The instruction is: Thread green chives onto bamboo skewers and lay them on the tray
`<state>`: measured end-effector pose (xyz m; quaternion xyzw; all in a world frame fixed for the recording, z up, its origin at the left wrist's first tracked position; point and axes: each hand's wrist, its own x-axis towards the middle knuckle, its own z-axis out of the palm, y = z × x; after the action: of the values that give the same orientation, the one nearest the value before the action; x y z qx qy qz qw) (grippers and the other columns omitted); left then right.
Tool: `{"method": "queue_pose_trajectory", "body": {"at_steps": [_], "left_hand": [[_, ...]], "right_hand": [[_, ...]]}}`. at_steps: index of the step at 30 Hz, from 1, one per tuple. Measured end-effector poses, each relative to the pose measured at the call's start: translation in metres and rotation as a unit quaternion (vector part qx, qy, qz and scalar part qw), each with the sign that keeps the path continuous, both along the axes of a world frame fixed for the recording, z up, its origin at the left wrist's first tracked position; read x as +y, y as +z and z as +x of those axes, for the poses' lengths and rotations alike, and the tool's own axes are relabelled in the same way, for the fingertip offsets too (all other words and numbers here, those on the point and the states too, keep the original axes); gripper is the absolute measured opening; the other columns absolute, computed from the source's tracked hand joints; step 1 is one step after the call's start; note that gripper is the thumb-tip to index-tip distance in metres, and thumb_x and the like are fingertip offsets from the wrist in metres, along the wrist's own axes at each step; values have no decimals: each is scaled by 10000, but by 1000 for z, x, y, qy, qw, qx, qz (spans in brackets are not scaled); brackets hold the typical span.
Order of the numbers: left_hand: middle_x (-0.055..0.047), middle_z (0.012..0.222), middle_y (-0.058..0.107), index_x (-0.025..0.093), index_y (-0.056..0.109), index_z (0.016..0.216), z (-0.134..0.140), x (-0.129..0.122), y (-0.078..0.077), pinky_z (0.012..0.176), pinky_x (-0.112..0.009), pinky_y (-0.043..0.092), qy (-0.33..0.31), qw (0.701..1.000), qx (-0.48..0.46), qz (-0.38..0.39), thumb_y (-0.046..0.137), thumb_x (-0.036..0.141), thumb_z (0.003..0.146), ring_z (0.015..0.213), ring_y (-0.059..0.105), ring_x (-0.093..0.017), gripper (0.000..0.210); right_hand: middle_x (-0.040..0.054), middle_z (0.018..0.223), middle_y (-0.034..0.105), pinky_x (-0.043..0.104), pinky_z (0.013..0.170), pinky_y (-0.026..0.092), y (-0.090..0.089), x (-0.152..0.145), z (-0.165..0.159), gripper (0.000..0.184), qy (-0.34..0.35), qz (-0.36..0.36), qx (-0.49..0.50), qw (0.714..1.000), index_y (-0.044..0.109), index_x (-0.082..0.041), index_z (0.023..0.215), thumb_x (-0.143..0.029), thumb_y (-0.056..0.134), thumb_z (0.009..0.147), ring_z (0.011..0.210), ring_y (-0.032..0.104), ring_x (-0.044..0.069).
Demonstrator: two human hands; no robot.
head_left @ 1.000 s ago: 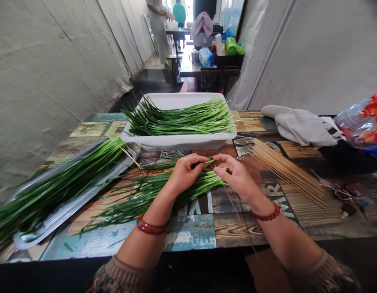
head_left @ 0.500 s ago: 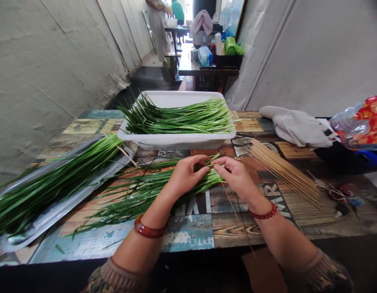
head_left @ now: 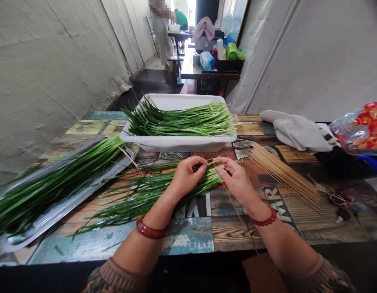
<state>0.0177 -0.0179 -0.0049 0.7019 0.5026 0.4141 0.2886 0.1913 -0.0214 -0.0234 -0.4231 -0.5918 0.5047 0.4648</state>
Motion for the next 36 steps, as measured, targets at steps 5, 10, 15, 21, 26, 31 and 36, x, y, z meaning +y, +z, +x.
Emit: {"method": "queue_pose_trajectory", "body": {"at_steps": [5, 10, 15, 21, 26, 31, 36], "left_hand": [[-20, 738, 666, 142, 656, 742, 2, 0, 1, 704, -236, 437, -8, 1000, -11, 9, 585, 183, 818, 712, 593, -132, 112], [-17, 734, 660, 148, 658, 742, 4, 1, -3, 688, -235, 435, 15, 999, -21, 24, 594, 171, 813, 705, 585, -129, 98], [-17, 750, 662, 151, 673, 782, 6, 2, -6, 684, -231, 437, 19, 998, -31, 43, 597, 137, 802, 711, 589, -125, 80], [-9, 719, 659, 158, 666, 743, 7, 1, -5, 680, -234, 438, 13, 998, -31, 60, 608, 143, 797, 693, 593, -123, 81], [-10, 722, 667, 156, 659, 739, 8, 1, -6, 680, -235, 440, 16, 998, -26, 61, 589, 137, 801, 694, 595, -124, 96], [-12, 727, 672, 156, 660, 744, 7, 1, -6, 669, -230, 442, 22, 998, -24, 52, 575, 126, 795, 695, 596, -125, 103], [-15, 721, 674, 155, 664, 738, 7, 1, -4, 675, -231, 446, 17, 998, -28, 45, 577, 126, 791, 691, 600, -126, 106]], "right_hand": [[61, 971, 690, 297, 747, 503, -4, -1, -3, 269, -11, 6, -5, 1000, 612, -190, 1080, -336, 596, 855, 848, 639, 178], [40, 900, 673, 281, 720, 496, -5, -1, -4, 283, -16, 11, -17, 1000, 599, -189, 1115, -315, 578, 863, 796, 627, 164], [31, 864, 656, 275, 708, 488, -2, -2, -4, 273, -17, 21, -34, 999, 589, -186, 1108, -288, 572, 856, 773, 615, 157], [31, 877, 658, 263, 676, 481, 0, -2, -5, 247, -16, 23, -43, 999, 586, -192, 1073, -278, 567, 843, 759, 609, 154], [35, 890, 665, 269, 687, 481, 1, -2, -5, 232, -15, 29, -54, 998, 585, -193, 1060, -276, 564, 844, 774, 618, 159], [31, 873, 670, 276, 700, 483, 1, -1, -4, 224, -11, 37, -58, 998, 582, -195, 1050, -272, 566, 841, 771, 625, 162], [27, 869, 662, 269, 686, 483, -2, -1, -3, 224, -7, 36, -54, 998, 583, -193, 1056, -278, 564, 850, 759, 620, 155]]}}
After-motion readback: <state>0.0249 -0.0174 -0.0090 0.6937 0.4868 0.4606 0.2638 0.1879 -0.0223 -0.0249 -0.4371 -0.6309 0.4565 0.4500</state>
